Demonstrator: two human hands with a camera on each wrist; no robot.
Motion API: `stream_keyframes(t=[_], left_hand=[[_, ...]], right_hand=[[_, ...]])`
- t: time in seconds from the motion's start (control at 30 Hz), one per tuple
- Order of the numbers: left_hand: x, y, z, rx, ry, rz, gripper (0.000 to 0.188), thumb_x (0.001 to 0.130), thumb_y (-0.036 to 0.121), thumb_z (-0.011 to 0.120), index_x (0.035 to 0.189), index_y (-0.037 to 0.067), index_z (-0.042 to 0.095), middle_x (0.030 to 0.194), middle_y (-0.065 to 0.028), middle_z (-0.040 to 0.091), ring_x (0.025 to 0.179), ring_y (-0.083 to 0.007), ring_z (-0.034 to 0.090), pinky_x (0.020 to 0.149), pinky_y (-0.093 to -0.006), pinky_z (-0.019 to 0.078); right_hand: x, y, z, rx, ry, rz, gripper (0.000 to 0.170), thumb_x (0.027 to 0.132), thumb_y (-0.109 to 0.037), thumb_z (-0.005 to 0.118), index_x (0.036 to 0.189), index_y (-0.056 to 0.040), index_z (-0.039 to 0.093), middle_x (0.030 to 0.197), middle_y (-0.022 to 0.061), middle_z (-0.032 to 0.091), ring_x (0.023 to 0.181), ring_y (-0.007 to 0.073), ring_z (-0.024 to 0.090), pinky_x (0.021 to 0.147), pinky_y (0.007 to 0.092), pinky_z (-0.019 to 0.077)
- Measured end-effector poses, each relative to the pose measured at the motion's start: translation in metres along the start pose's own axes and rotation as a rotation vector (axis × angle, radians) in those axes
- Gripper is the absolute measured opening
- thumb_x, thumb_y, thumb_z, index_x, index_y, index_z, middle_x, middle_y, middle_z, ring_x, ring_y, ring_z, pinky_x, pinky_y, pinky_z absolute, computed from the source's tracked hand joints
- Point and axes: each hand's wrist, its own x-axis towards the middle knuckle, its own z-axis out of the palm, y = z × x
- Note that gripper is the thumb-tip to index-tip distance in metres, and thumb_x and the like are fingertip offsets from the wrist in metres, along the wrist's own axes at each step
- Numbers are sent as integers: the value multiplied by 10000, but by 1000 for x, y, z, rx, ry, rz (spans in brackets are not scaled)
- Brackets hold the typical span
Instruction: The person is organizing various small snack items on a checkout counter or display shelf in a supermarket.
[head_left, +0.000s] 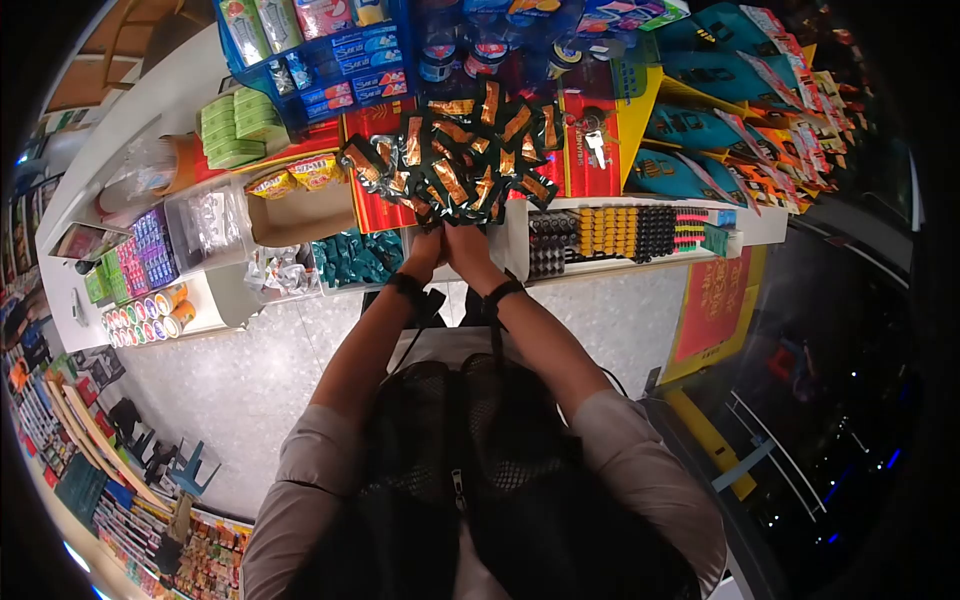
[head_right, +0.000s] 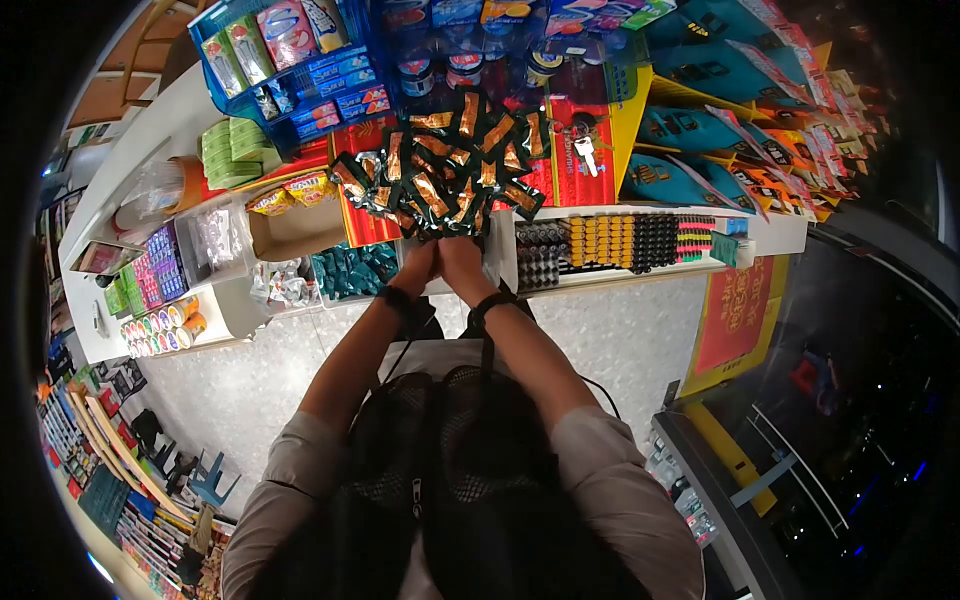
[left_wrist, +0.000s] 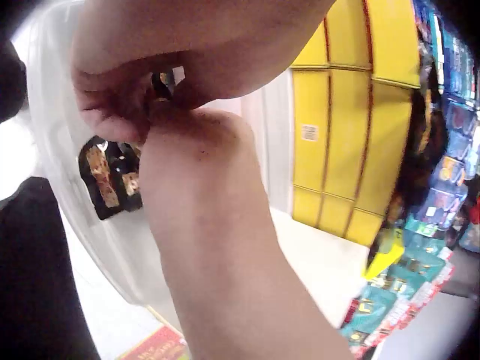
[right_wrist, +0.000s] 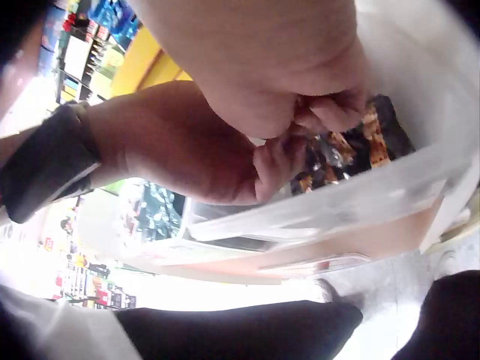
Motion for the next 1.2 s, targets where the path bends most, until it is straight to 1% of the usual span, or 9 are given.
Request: stream_keyframes(t=[0.07, 0.13, 0.33, 0.4, 0.6, 0.77, 0.83, 0.93, 1.2], left_hand=[[-12, 74, -66, -1316, -227, -575, 411, 957, 422, 578, 1052, 33, 672, 854, -70, 663, 664, -165, 611, 563, -320, 476], [-67, 163, -182, -1102, -321, -480, 307, 980, 364, 545, 984, 76, 653, 760, -7, 586, 614, -106, 540, 558, -260, 442], [-122, 191, -273, -1047, -414, -290, 292, 1026, 305, 471, 945, 72, 629, 742, 11, 544, 632, -84, 519, 587, -243, 418], [-125, 189, -276, -1182, -325, -292, 290, 1016, 289, 488, 922, 61, 641, 718, 6, 552, 614, -81, 540, 538, -242, 426], [-95, 175, -210, -969, -142, -362, 255, 977, 254, 569, 1043, 11, 607, 761, -36, 618, 572, -118, 581, 541, -270, 488], [-46, 132, -121, -527, -104, -457, 403, 914, 330, 630, 1113, -15, 570, 907, -200, 710, 824, -279, 727, 691, -399, 566], [-26, 116, -97, -271, -17, -403, 423, 907, 336, 610, 1115, -29, 564, 984, -285, 695, 930, -415, 694, 783, -506, 541], [-16, 119, -91, -214, 64, -307, 429, 898, 350, 604, 1069, -43, 591, 992, -305, 681, 968, -474, 654, 844, -548, 507], [-5, 127, -99, -283, -22, -381, 413, 861, 408, 667, 951, 6, 697, 959, -226, 718, 921, -414, 682, 792, -495, 521]], right_hand=[[-15, -1, -19, 177, 72, -73, 157, 890, -147, 609, 1011, -51, 579, 855, 183, 682, 824, 406, 680, 660, 514, 535], [-37, -12, -58, 225, 54, -53, 147, 900, -135, 614, 1008, -45, 575, 853, 197, 673, 807, 403, 678, 660, 492, 533], [-74, -24, -167, 760, -80, -114, 142, 950, -145, 636, 991, -23, 574, 756, 112, 626, 680, 240, 633, 592, 380, 473], [-71, -36, -192, 1013, -57, -21, 136, 1006, -153, 601, 982, -26, 557, 737, -17, 553, 667, 29, 484, 567, 235, 401], [-68, -45, -203, 1432, -194, 265, 224, 1046, -278, 546, 1037, -66, 619, 658, -39, 530, 525, 17, 399, 479, 188, 287], [-72, 1, -75, 929, -119, 80, 172, 982, -180, 600, 1035, -19, 623, 722, 29, 584, 649, 135, 599, 573, 308, 470], [-54, 7, -30, 282, 217, 9, 198, 923, -125, 629, 1043, 27, 589, 907, 160, 647, 822, 302, 664, 667, 431, 529], [-28, 3, -8, 278, 172, 230, 257, 867, -88, 639, 1052, 74, 565, 1054, 279, 615, 921, 463, 621, 738, 520, 529], [-11, 25, 9, 148, 51, 116, 355, 735, -79, 773, 1010, 69, 604, 899, 278, 654, 818, 420, 675, 716, 506, 560]])
